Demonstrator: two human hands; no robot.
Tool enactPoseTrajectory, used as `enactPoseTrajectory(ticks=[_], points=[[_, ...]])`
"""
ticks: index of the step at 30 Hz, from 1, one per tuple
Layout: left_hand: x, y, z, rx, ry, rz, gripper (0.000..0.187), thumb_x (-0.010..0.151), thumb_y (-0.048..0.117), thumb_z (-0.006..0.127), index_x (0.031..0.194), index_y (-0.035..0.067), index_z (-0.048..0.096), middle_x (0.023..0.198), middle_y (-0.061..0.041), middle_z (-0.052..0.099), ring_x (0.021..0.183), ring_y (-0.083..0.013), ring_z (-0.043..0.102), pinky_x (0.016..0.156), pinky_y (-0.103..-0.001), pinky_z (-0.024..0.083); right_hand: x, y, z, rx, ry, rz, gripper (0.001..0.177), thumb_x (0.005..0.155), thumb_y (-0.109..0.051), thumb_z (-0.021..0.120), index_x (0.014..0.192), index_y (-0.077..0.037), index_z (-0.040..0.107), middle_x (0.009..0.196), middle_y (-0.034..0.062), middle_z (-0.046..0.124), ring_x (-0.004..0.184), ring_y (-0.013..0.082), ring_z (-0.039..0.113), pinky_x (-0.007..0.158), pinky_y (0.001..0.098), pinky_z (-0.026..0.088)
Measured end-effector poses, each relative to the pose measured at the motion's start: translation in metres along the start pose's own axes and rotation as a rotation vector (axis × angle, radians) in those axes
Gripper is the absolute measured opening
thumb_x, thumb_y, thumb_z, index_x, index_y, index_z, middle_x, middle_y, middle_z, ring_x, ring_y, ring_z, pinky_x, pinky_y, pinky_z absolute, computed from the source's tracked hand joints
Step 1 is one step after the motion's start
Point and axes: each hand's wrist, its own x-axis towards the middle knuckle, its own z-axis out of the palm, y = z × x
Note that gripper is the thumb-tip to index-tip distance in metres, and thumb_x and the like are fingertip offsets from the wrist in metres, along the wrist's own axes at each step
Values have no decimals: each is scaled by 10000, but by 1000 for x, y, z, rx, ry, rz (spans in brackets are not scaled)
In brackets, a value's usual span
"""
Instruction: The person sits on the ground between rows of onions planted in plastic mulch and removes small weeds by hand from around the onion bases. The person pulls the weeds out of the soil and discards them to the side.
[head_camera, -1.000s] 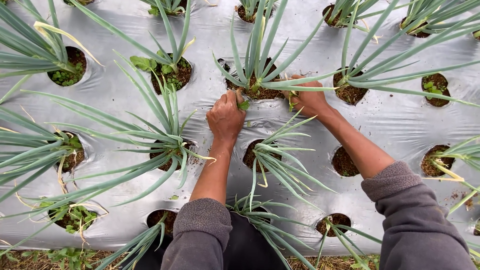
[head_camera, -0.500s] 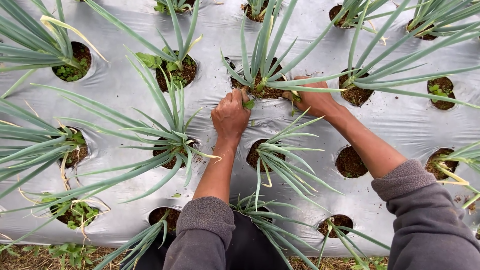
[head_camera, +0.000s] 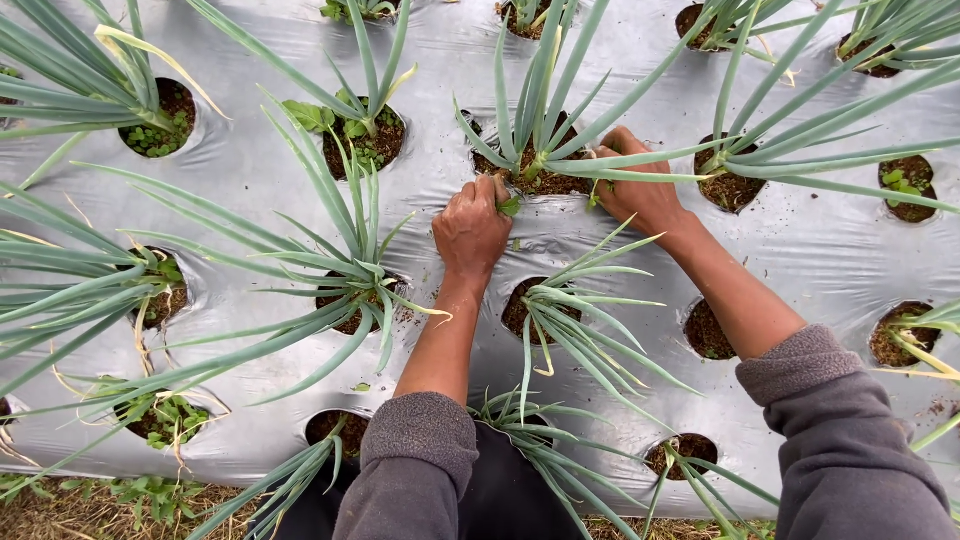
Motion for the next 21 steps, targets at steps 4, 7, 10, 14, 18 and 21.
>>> enactPoseTrajectory(ticks=[4, 7, 10, 14, 18, 21], points=[[2, 1, -3, 3, -7, 1, 251, 917, 234, 645, 710, 191, 510, 592, -29, 504, 512, -270, 642, 446, -404, 537, 7, -15, -6, -78, -7, -94, 242, 926, -277, 713, 1098, -113, 758, 984, 126, 624, 894, 388, 677, 754, 516, 567], [2, 1, -2, 10, 0, 4, 249, 912, 237, 644, 709, 194, 506, 591, -25, 498, 507, -270, 637, 441, -401, 533, 5, -18, 1, -276, -52, -121, 276, 918, -361, 695, 1071, -137, 746, 986, 61, 574, 949, 307, 671, 756, 449, 593], [4, 3, -3, -7, -13, -5, 247, 918, 226, 643, 710, 182, 517, 584, -34, 506, 501, -281, 640, 437, -413, 533, 1, -12, 24, -464, 13, -109, 154, 979, -196, 639, 1029, -84, 733, 968, 108, 602, 914, 310, 689, 725, 428, 589], [4, 3, -3, 2, -6, -3, 260, 926, 231, 646, 706, 190, 513, 586, -34, 502, 506, -275, 643, 439, -404, 535, 2, -16, 29, -615, 64, -73, 107, 944, -157, 644, 916, -100, 730, 933, 93, 622, 869, 273, 685, 686, 380, 563], [4, 3, -3, -9, -31, -19, 256, 932, 232, 642, 712, 188, 518, 587, -36, 507, 509, -275, 646, 441, -410, 538, 2, -5, 33, -484, 108, -118, 83, 931, -118, 687, 883, -54, 709, 916, 109, 616, 843, 303, 688, 663, 402, 568], [1, 1, -1, -42, -52, -26, 238, 935, 231, 628, 727, 182, 522, 598, -35, 518, 527, -280, 657, 453, -416, 549, -6, 6, 32, -142, 207, -29, 145, 1025, -216, 723, 1002, -76, 692, 940, 96, 566, 804, 378, 679, 641, 486, 560]])
